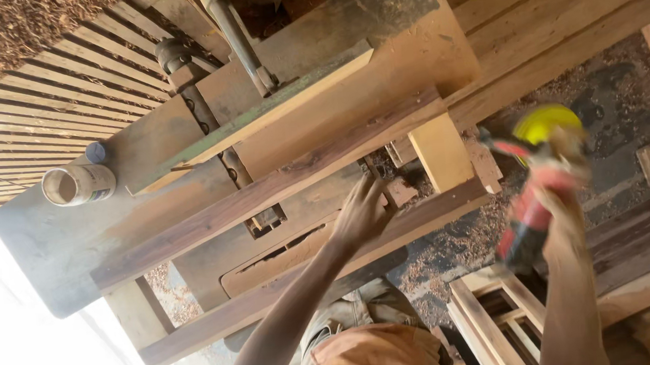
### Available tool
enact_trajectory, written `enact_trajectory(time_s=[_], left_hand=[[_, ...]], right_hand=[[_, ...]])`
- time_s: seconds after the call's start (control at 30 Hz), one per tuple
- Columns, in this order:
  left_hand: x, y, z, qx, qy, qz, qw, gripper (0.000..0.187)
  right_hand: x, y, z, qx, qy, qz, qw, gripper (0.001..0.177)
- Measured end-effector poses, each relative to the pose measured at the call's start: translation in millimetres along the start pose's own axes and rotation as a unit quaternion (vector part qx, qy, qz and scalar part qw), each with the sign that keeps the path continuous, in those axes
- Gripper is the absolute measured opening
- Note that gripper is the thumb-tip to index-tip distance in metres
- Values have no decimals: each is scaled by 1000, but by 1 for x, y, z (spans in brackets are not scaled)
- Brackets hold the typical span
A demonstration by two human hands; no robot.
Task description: The person uses a hand-held power sander to smooth the surfaces and edges of a wooden frame and long wooden planks on a workbench.
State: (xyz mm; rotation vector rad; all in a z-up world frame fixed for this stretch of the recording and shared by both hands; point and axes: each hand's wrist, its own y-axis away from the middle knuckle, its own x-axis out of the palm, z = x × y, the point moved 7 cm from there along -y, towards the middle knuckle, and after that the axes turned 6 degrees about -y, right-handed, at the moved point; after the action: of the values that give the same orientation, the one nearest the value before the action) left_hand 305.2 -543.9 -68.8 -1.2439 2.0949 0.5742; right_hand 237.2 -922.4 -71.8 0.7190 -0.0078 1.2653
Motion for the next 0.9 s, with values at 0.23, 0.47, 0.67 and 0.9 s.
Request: enact_trajectory(time_s=[0.23, 0.47, 0.67, 0.9], left_hand=[[-59, 224, 57, -131, -175, 69, 973, 108], [-67, 222, 69, -88, -198, 59, 975, 88], [-139, 210, 25, -101, -84, 165, 977, 71], [-262, 148, 7, 160, -97, 128, 974, 60]], right_hand=[[-80, 169, -23, -120, -177, -126, 969, 27], [-98, 245, -40, -203, -240, -185, 931, 29], [-74, 290, -30, -227, -185, -161, 943, 27], [-20, 265, -35, -47, -91, -131, 986, 31]])
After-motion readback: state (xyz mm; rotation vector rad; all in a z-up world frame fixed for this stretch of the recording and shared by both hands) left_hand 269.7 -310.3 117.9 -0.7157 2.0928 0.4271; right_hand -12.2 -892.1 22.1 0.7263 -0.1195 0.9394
